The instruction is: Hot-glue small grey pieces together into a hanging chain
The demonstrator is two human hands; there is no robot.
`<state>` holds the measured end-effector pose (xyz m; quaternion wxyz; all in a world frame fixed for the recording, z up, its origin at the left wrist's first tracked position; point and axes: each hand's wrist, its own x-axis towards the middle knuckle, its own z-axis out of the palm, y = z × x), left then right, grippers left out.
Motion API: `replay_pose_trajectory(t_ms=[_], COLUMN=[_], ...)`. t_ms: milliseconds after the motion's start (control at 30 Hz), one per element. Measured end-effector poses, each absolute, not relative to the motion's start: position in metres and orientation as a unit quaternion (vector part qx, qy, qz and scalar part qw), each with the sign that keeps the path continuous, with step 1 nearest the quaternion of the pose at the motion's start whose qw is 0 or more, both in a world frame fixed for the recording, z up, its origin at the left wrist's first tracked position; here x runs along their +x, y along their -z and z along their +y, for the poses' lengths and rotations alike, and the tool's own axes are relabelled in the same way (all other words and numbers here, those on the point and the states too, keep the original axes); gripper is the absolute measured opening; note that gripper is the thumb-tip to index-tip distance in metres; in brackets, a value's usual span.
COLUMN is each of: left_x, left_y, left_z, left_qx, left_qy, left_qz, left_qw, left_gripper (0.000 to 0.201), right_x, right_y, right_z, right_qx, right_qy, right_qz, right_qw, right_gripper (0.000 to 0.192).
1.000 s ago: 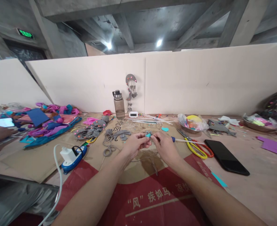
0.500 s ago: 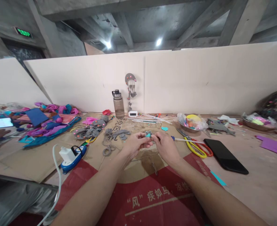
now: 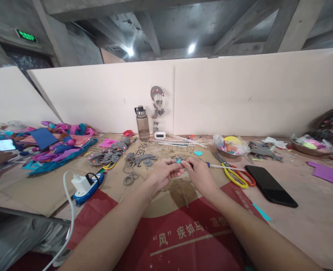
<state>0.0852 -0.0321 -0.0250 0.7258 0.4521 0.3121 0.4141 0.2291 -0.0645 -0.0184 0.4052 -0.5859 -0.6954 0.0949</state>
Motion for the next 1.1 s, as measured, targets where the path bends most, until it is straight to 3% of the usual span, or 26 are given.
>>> replay_pose_trajectory(t_ms=[200,400,500,700,900,1100], left_x=[0.086,0.087,0.086,0.086,0.088,0.083], left_y=[0.028,0.029,0.027,0.029,0.029,0.023], left_z=[-0.031,-0.030,-0.031,-0.030,-0.033,-0.036], left_qx=[0.503,0.547,0.541,0.520,0.532,0.516], left_qy=[-0.409,-0.411,-0.418,-0.445,-0.445,-0.418], left_qz=[0.350,0.377,0.373,0.356,0.358,0.315], left_qw=[0.676,0.625,0.628,0.637,0.625,0.678], left_gripper=[0.017,0.012,0.013,0.013,0.017,0.021], right_x=[0.226,0.226,0.226,0.221,0.222,0.230], right_y=[0.019,0.023,0.024,0.023,0.022,0.022], right_z=[-0.064,-0.060,-0.060,-0.063,-0.062,-0.057], right_qx=[-0.576,-0.525,-0.501,-0.487,-0.531,-0.553], right_qy=[-0.118,-0.217,-0.238,-0.248,-0.208,-0.229], right_qz=[-0.688,-0.683,-0.673,-0.666,-0.646,-0.627], right_qw=[0.425,0.460,0.490,0.508,0.507,0.499], right_gripper=[0.028,0.034,0.036,0.015,0.016,0.016])
